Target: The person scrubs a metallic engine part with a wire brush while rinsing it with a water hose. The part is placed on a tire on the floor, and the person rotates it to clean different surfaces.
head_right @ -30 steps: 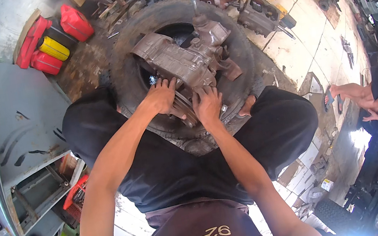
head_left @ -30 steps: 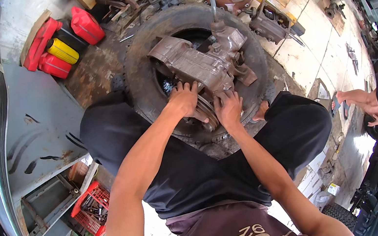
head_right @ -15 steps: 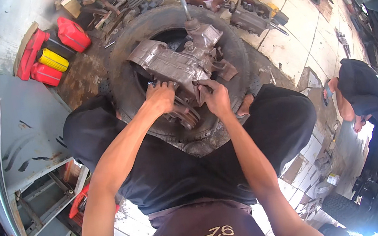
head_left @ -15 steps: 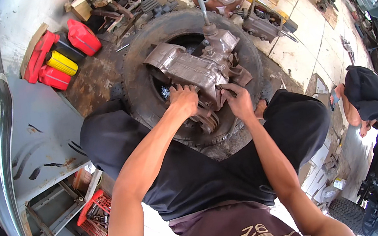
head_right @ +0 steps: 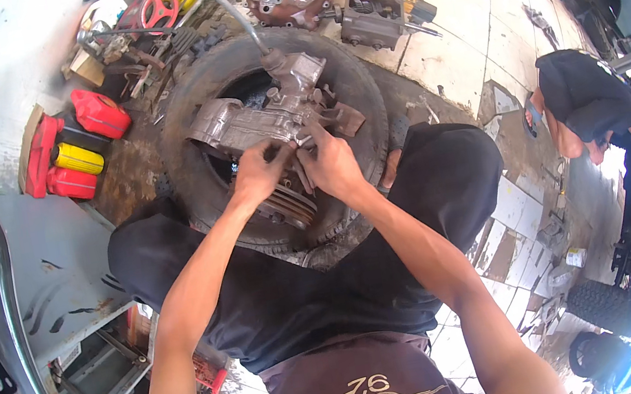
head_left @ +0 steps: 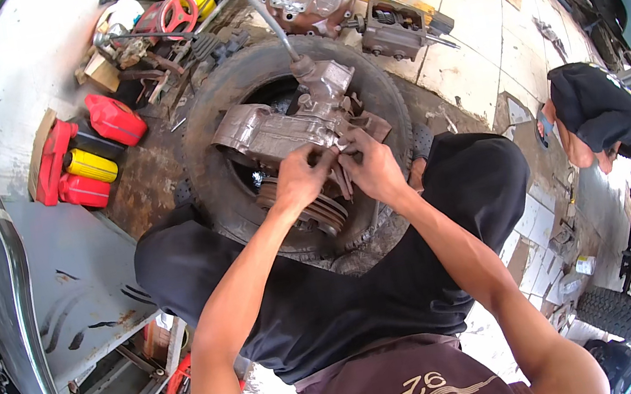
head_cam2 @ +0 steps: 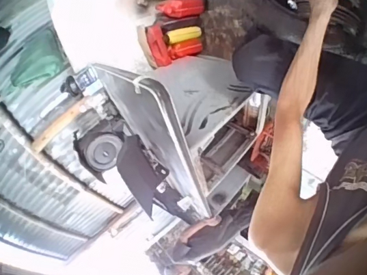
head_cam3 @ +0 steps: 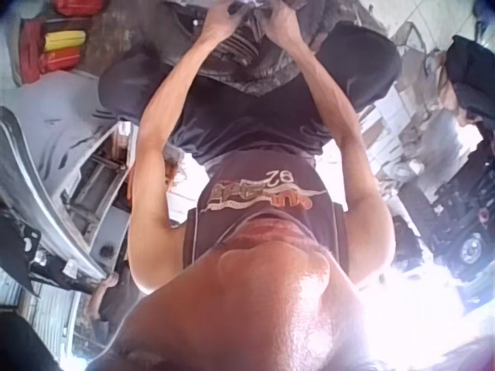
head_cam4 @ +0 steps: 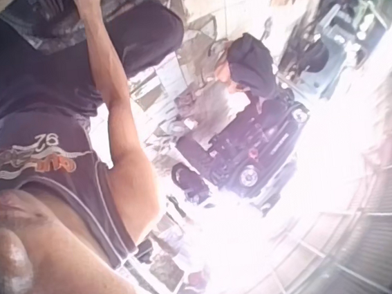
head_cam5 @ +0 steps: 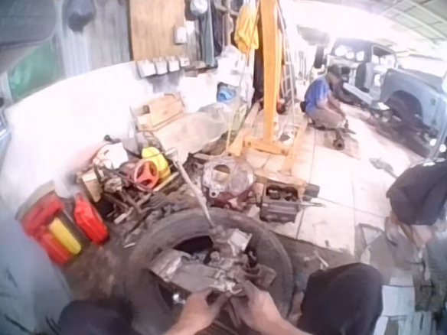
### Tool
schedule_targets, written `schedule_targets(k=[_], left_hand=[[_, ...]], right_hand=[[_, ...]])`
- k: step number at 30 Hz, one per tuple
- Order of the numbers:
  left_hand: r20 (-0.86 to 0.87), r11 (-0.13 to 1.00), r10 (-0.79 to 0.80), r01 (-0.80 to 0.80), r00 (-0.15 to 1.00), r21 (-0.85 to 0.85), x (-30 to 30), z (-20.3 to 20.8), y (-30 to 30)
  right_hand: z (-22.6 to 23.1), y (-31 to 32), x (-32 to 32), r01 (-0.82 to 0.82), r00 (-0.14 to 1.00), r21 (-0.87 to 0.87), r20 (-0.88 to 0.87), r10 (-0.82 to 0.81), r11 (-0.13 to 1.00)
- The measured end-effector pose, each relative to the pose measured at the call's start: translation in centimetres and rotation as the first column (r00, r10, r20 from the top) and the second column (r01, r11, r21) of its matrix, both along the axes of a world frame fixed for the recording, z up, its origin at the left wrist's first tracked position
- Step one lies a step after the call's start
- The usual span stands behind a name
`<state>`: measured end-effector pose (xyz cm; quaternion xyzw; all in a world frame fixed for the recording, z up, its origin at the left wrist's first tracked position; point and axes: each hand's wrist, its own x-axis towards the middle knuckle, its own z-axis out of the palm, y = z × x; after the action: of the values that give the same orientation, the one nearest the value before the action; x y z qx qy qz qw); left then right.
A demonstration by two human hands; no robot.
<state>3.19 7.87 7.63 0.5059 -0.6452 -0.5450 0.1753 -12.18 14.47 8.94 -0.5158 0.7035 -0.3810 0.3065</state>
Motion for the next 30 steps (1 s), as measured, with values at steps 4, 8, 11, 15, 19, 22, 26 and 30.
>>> schedule_targets(k=[4, 8, 11, 15, 19, 22, 26, 30], left_hand=[[-0.183, 0.989, 0.103, -0.082, 0.978, 0.122, 0.6, -0.5, -0.8], [-0.309, 0.963, 0.201, -0.129, 0.93, 0.237, 1.2, 0.1, -1.0], [-0.297, 0.955, 0.236, -0.164, 0.925, 0.247, 1.4, 1.1, -0.9], [-0.331, 0.948, 0.252, -0.163, 0.909, 0.273, 2.4, 2.1, -0.9], [-0.364, 0.937, 0.289, -0.184, 0.885, 0.297, 3.1, 2.7, -0.4], [-0.408, 0.954, 0.283, -0.21, 0.868, 0.214, 3.4, 2.9, -0.2], [-0.442, 0.975, 0.215, -0.171, 0.871, 0.139, 3.4, 4.3, 0.1], [-0.417, 0.982, 0.16, -0.099, 0.895, 0.163, 3.5, 5.3, 0.5]], right_hand=[[-0.6, -1.1, 0.1, -0.032, 0.993, -0.134, -0.115, 0.016, 0.99], [-1.1, -1.7, 0.4, -0.086, 0.989, -0.16, -0.131, 0.065, 0.983], [-1.0, -1.5, 0.9, -0.11, 0.989, -0.237, -0.124, 0.083, 0.965], [0.0, -1.2, 2.0, -0.163, 0.984, -0.303, -0.125, 0.131, 0.939], [1.5, -1.2, 1.9, -0.121, 0.983, -0.021, 0.133, 0.122, 0.992], [0.8, -1.4, 0.7, -0.137, 0.706, 0.037, 0.705, 0.072, 0.99], [1.5, -1.2, 0.7, -0.168, 0.447, 0.088, 0.894, -0.003, 0.982], [1.8, -1.0, 0.6, -0.218, 0.471, 0.124, 0.882, -0.007, 0.968]])
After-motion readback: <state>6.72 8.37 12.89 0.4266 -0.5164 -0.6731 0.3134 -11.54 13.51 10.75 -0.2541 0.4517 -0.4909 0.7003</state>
